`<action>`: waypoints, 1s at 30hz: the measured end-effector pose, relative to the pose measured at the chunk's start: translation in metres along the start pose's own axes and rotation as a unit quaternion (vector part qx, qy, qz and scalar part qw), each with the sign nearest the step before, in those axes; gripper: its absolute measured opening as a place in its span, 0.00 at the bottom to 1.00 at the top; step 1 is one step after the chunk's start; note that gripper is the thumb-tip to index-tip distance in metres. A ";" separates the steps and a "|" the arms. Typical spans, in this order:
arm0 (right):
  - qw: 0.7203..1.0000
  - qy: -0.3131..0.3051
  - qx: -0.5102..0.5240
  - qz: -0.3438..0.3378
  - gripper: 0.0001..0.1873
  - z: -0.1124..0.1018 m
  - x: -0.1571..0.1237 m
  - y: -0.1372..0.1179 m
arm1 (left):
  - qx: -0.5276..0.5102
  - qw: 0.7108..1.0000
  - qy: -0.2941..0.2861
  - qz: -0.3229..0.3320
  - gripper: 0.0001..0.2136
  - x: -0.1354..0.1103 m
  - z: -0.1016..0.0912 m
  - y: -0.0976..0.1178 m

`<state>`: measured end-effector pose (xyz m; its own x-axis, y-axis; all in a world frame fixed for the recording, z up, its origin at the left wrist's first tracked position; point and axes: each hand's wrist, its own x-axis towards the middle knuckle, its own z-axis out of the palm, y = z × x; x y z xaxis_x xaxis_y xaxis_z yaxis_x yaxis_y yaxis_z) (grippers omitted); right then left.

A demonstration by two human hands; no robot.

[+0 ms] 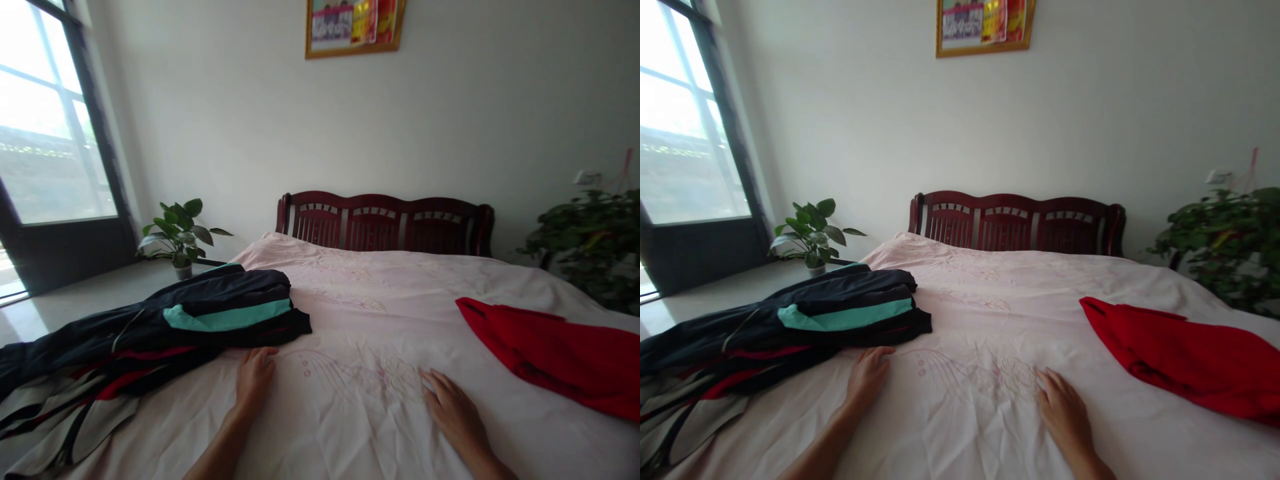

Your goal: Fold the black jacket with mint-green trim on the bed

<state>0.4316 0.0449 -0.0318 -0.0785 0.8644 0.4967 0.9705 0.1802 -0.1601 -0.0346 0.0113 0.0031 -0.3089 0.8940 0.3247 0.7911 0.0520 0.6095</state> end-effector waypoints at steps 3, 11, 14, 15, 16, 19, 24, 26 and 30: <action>1.000 0.003 -0.004 0.003 0.27 0.001 0.000 0.000 | -0.009 1.000 0.005 -0.004 0.16 0.000 -0.001 0.001; 1.000 0.000 -0.001 0.003 0.27 0.000 0.001 -0.001 | -0.055 0.998 0.034 0.005 0.15 -0.001 -0.002 0.002; 1.000 -0.004 -0.002 0.004 0.28 0.000 0.001 0.000 | -0.075 0.996 0.052 0.014 0.16 0.000 -0.004 0.002; 1.000 -0.007 -0.003 0.004 0.28 0.000 0.001 0.000 | -0.081 0.995 0.060 0.016 0.17 0.000 -0.005 0.002; 1.000 -0.009 -0.003 0.005 0.29 0.000 0.000 0.000 | -0.085 0.994 0.067 0.017 0.17 0.000 -0.006 0.002; 1.000 -0.010 -0.001 0.005 0.29 0.000 0.000 -0.001 | -0.093 0.992 0.085 0.018 0.17 -0.001 -0.007 0.001; 1.000 -0.009 0.001 0.009 0.29 0.000 0.000 -0.002 | -0.099 0.990 0.098 0.016 0.17 -0.002 -0.007 -0.001; 1.000 -0.007 0.002 0.006 0.29 0.000 0.000 -0.002 | -0.091 0.989 0.117 0.016 0.17 0.000 -0.010 -0.001; 1.000 -0.001 0.006 0.006 0.28 -0.001 0.001 -0.002 | -0.021 0.976 0.218 0.012 0.17 0.006 -0.035 0.004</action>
<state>0.4294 0.0446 -0.0300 -0.0681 0.8676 0.4925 0.9687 0.1755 -0.1753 -0.0518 0.0009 0.0326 -0.4928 0.6204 0.6101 0.7813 0.0068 0.6241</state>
